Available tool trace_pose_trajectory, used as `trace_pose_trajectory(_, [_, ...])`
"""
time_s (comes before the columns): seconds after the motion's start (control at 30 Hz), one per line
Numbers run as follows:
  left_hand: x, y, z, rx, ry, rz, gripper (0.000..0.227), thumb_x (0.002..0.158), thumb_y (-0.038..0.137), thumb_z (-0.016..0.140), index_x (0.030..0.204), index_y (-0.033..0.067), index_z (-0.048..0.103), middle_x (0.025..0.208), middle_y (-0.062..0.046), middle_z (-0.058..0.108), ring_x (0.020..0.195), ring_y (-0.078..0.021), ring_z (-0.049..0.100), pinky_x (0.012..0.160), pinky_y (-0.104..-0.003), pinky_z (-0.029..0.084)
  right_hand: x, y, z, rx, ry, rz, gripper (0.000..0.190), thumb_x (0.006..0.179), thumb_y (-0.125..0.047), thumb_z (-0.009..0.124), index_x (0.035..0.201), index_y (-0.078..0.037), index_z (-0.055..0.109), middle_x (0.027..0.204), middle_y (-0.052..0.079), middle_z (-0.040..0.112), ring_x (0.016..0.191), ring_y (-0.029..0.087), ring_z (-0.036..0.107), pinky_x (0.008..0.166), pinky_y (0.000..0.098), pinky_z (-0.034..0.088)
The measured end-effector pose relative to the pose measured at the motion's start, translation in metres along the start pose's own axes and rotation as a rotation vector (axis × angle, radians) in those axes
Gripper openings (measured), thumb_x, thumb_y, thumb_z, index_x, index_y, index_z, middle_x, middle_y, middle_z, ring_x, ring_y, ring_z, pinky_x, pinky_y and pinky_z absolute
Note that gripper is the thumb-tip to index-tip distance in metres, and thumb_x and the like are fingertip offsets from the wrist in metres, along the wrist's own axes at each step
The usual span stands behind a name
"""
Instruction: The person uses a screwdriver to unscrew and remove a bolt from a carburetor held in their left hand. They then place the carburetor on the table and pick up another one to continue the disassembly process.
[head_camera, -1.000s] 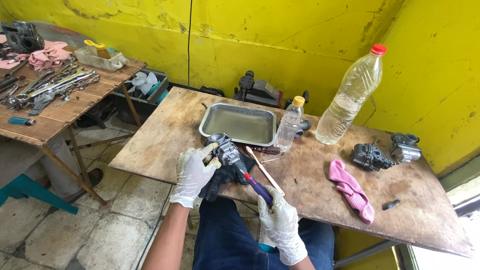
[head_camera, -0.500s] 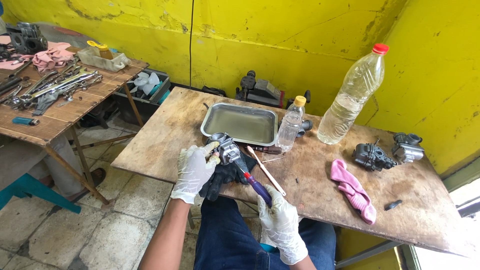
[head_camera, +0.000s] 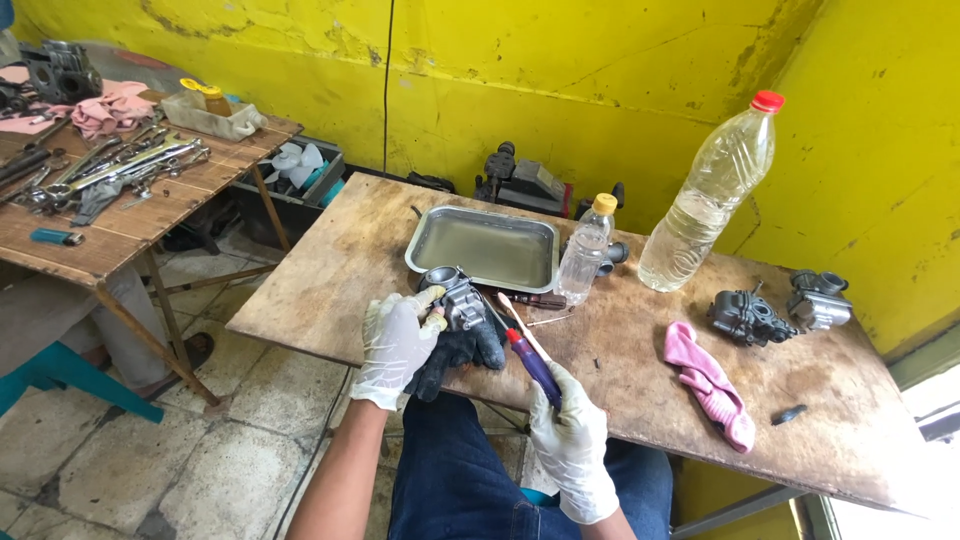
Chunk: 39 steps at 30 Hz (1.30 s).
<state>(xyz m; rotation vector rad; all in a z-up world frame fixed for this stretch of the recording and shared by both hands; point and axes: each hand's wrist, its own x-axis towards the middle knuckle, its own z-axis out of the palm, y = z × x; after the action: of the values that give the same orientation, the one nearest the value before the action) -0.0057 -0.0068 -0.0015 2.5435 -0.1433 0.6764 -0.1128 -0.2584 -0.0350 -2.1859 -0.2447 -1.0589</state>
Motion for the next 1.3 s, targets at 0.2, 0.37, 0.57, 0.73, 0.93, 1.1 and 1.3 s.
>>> trace_pose_trajectory(0.2, [-0.002,0.004,-0.004,-0.019,0.009,0.001,0.038,0.087,0.035,0.066,0.123,0.0298,0.077,0.093,-0.008,0.078,0.089,-0.0296,0.064,0.085,-0.043,0.042,0.002,0.0,0.011,-0.015,0.006,-0.013,0.039,0.094,-0.026,0.072,0.129,-0.013,0.066,0.106,0.007,0.079,0.079,0.024,0.079,0.069,0.032,0.064])
trace_pose_trajectory(0.37, [-0.003,0.006,-0.005,-0.046,-0.012,-0.013,0.038,0.088,0.034,0.066,0.124,0.0303,0.076,0.084,0.0,0.077,0.086,-0.0271,0.062,0.084,-0.042,0.04,0.002,-0.001,0.014,-0.047,0.019,-0.073,0.04,0.093,-0.022,0.073,0.13,-0.01,0.065,0.107,0.01,0.078,0.082,0.025,0.079,0.07,0.0323,0.065])
trace_pose_trajectory(0.57, [-0.002,0.0,0.003,-0.032,0.0,-0.013,0.039,0.086,0.035,0.067,0.124,0.0321,0.076,0.084,0.001,0.077,0.087,-0.0265,0.062,0.083,-0.043,0.04,0.005,-0.002,0.013,0.006,0.024,-0.126,0.039,0.094,-0.017,0.072,0.131,-0.006,0.063,0.115,0.013,0.077,0.09,0.028,0.079,0.078,0.0325,0.065])
trace_pose_trajectory(0.73, [-0.002,-0.001,0.004,0.004,0.013,0.029,0.039,0.086,0.034,0.068,0.124,0.0309,0.076,0.091,-0.002,0.078,0.087,-0.0286,0.062,0.081,-0.044,0.04,0.007,0.002,0.013,-0.042,-0.022,-0.109,0.036,0.095,-0.018,0.07,0.129,-0.009,0.065,0.105,0.005,0.076,0.079,0.023,0.077,0.07,0.0309,0.064])
trace_pose_trajectory(0.93, [-0.005,0.002,0.003,-0.005,0.047,0.056,0.038,0.086,0.033,0.068,0.122,0.0291,0.077,0.084,-0.001,0.077,0.083,-0.0279,0.061,0.081,-0.043,0.039,0.021,-0.015,-0.001,0.039,-0.229,0.389,0.034,0.094,-0.043,0.063,0.111,-0.014,0.071,0.072,0.004,0.073,0.056,0.019,0.068,0.054,0.0333,0.055])
trace_pose_trajectory(1.1, [-0.009,0.007,0.002,-0.032,0.02,0.064,0.037,0.086,0.031,0.066,0.122,0.0306,0.075,0.095,0.005,0.079,0.086,-0.0278,0.061,0.081,-0.043,0.038,0.015,-0.005,0.0,0.23,-0.189,0.391,0.031,0.089,-0.027,0.073,0.117,-0.017,0.065,0.093,0.005,0.075,0.072,0.015,0.071,0.066,0.029,0.06])
trace_pose_trajectory(1.3, [-0.01,0.005,0.005,-0.013,0.017,0.066,0.037,0.087,0.032,0.066,0.122,0.0288,0.076,0.101,0.002,0.079,0.086,-0.0273,0.061,0.081,-0.043,0.038,0.022,-0.031,-0.012,0.417,-0.19,0.636,0.039,0.087,-0.026,0.07,0.123,-0.017,0.058,0.104,0.007,0.068,0.078,0.015,0.066,0.073,0.0289,0.056])
